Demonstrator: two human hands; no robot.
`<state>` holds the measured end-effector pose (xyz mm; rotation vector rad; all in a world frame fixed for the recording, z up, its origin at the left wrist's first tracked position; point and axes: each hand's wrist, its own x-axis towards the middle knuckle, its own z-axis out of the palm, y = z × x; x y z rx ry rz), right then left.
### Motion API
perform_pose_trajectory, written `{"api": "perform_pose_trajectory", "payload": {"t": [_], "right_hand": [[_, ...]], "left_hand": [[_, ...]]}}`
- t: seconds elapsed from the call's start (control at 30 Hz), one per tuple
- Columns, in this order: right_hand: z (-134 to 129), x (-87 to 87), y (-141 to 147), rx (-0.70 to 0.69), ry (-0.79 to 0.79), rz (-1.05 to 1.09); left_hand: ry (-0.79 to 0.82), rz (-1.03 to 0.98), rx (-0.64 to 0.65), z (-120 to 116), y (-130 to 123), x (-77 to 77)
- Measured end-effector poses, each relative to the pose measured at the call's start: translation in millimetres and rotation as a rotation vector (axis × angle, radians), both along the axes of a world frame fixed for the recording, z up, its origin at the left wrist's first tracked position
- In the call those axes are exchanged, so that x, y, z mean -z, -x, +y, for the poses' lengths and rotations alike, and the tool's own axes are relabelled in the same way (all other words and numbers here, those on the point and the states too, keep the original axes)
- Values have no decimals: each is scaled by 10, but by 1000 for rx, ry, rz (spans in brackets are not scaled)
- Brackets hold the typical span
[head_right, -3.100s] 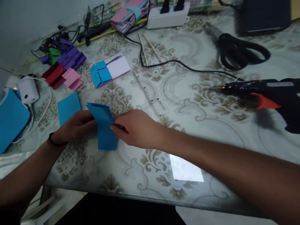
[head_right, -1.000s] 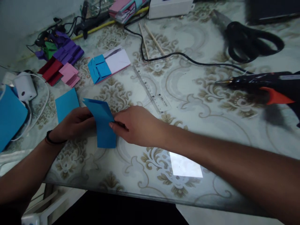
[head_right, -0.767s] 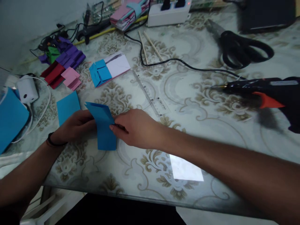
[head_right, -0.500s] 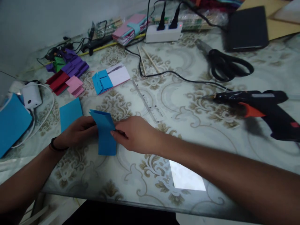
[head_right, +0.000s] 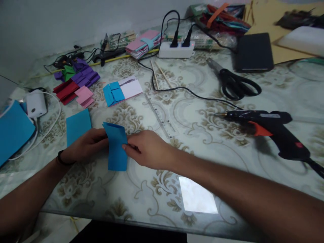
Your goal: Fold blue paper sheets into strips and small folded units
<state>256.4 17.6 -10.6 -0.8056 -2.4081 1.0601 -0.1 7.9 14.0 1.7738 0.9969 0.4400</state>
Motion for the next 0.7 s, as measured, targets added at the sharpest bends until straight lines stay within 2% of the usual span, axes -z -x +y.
{"api": "perform_pose_trajectory", "payload": {"t": [0.5, 0.7], "right_hand": [[-20, -7, -1, 15, 13, 43], [-16, -4, 6, 15, 0, 47]], "left_hand": [[56, -50, -8, -13, -32, -29], [12, -60, 1, -4, -12, 3]]}}
